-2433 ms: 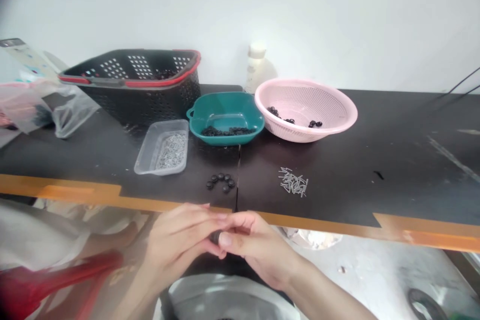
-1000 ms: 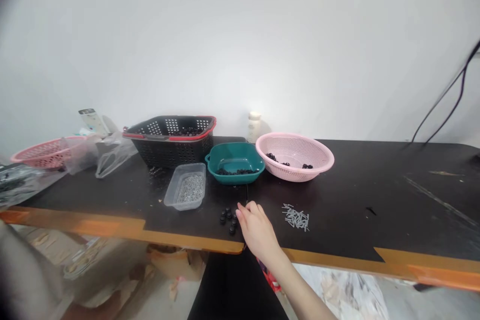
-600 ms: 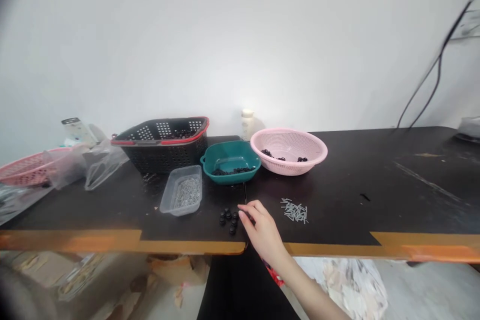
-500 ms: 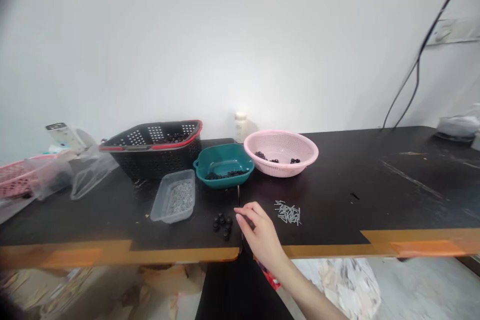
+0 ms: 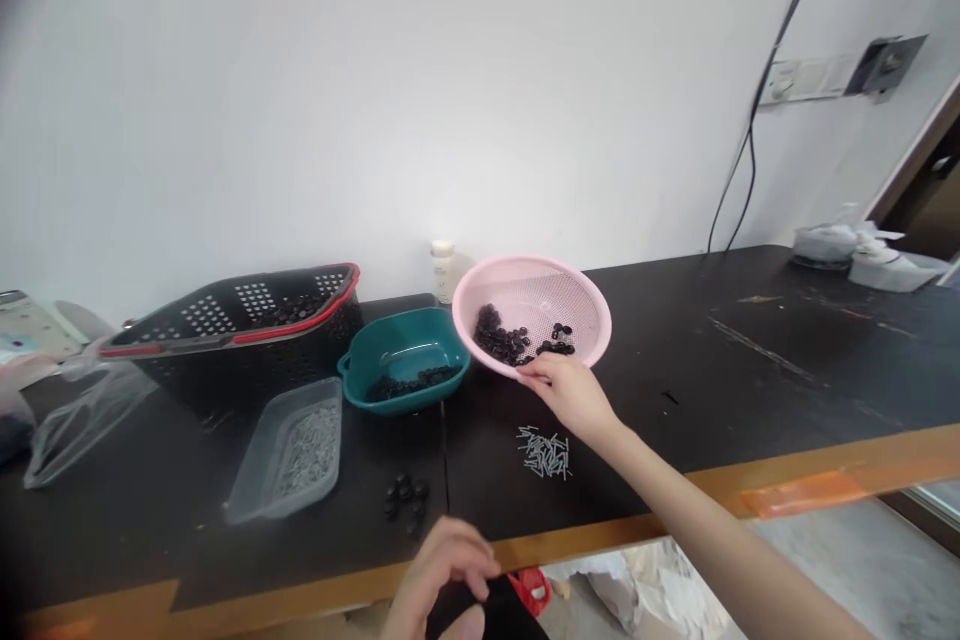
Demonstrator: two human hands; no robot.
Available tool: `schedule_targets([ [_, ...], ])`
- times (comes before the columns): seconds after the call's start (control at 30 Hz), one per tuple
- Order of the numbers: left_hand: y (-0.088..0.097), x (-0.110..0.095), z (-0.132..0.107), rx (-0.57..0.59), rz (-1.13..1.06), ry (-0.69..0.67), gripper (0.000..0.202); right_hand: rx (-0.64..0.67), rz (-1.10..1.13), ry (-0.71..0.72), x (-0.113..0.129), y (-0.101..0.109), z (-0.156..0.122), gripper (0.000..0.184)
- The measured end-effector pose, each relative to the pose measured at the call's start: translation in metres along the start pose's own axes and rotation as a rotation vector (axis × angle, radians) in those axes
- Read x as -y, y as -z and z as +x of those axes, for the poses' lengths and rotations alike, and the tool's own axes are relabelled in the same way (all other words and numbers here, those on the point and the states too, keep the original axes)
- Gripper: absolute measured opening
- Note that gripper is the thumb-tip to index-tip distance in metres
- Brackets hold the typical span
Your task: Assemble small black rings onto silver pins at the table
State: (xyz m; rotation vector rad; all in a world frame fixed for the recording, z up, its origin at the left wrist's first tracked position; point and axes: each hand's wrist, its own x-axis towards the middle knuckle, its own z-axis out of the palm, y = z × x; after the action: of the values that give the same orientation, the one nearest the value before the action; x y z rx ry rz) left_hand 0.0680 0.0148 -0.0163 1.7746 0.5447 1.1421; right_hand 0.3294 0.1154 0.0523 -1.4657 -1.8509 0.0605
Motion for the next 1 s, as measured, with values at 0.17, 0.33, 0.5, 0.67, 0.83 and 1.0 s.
schedule_targets([
  [0.17,-0.025,-0.013,0.085,-0.052,0.056,0.349,0.049,-0.003,0.077,-0.018,-0.001,-0.007,-0.020,0.019],
  [0.33,-0.052,0.010,0.155,-0.114,0.111,0.627,0.056,0.036,0.148,-0.065,-0.007,-0.004,-0.026,0.018],
  [0.5,-0.059,0.019,0.157,-0.171,0.187,0.583,0.049,0.153,0.214,-0.120,-0.018,0.007,-0.017,0.018],
  [0.67,-0.060,0.019,0.147,-0.161,0.245,0.543,0.048,0.053,0.087,-0.225,-0.034,0.010,0.047,0.032],
  [0.83,-0.060,0.018,0.149,-0.132,0.317,0.480,0.047,0.125,-0.047,-0.232,-0.030,-0.018,0.105,0.034],
  [1.0,-0.057,0.018,0.150,-0.099,0.392,0.397,0.047,0.389,-0.102,-0.177,-0.019,-0.050,0.095,0.024],
])
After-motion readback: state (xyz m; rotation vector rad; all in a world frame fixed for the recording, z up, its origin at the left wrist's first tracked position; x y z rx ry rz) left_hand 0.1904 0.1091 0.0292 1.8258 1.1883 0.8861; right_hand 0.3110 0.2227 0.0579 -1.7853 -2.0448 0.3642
